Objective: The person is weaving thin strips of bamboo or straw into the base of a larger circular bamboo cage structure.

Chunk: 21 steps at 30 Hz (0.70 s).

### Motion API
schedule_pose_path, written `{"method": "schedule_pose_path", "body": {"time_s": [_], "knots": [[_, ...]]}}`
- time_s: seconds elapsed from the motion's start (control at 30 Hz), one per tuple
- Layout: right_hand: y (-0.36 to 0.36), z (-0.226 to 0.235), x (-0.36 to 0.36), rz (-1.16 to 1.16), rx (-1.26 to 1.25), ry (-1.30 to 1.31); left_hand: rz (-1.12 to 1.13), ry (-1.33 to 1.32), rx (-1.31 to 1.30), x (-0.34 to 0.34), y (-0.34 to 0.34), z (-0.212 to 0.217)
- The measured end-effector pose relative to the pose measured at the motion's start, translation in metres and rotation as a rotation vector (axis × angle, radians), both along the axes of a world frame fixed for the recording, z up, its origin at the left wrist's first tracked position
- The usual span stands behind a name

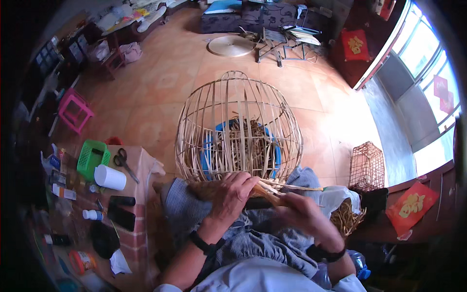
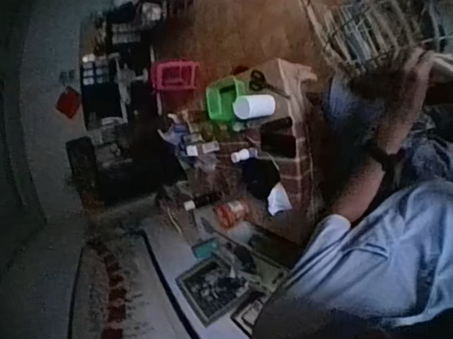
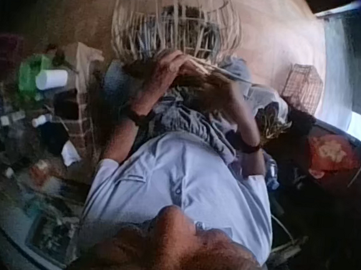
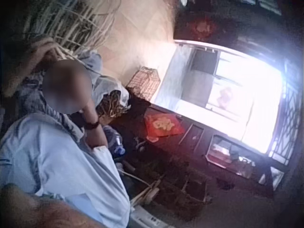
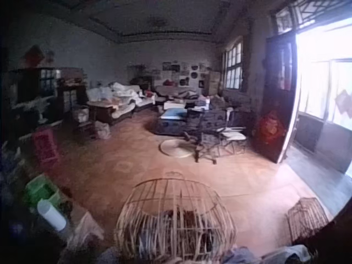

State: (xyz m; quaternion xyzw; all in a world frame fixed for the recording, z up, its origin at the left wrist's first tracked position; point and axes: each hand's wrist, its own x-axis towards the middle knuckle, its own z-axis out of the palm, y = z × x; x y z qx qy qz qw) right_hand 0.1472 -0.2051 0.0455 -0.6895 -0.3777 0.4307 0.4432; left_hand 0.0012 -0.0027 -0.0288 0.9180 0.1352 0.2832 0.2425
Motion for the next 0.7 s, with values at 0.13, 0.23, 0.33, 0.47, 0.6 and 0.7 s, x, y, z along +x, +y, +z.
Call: {"method": "schedule_pose_path", "body": {"time_s": [0.13, 0.23, 0.33, 0.47, 0.6, 0.7], "knots": [[-0.058, 0.022, 0.049, -0.129, 0.323, 0.545, 0.028, -0.031, -0.028, 0.008, -0.002, -0.003], [-0.056, -0.019, 0.053, -0.367, 0.474, 0.617, 0.052, -0.025, -0.037, 0.011, -0.003, -0.002], [-0.017, -0.045, 0.033, -0.244, 0.276, 0.208, 0.057, -0.021, -0.019, 0.013, -0.002, 0.0], [0.053, -0.042, -0.006, -0.191, 0.313, 0.082, 0.088, 0.021, -0.013, 0.01, 0.0, 0.0], [0.07, -0.078, 0.02, -0.17, 0.398, 0.036, 0.081, 0.037, 0.003, 0.009, -0.003, 0.006], [0.084, -0.077, 0.028, -0.152, 0.458, -0.344, 0.054, 0.05, 0.038, -0.002, -0.007, 0.0]]}}
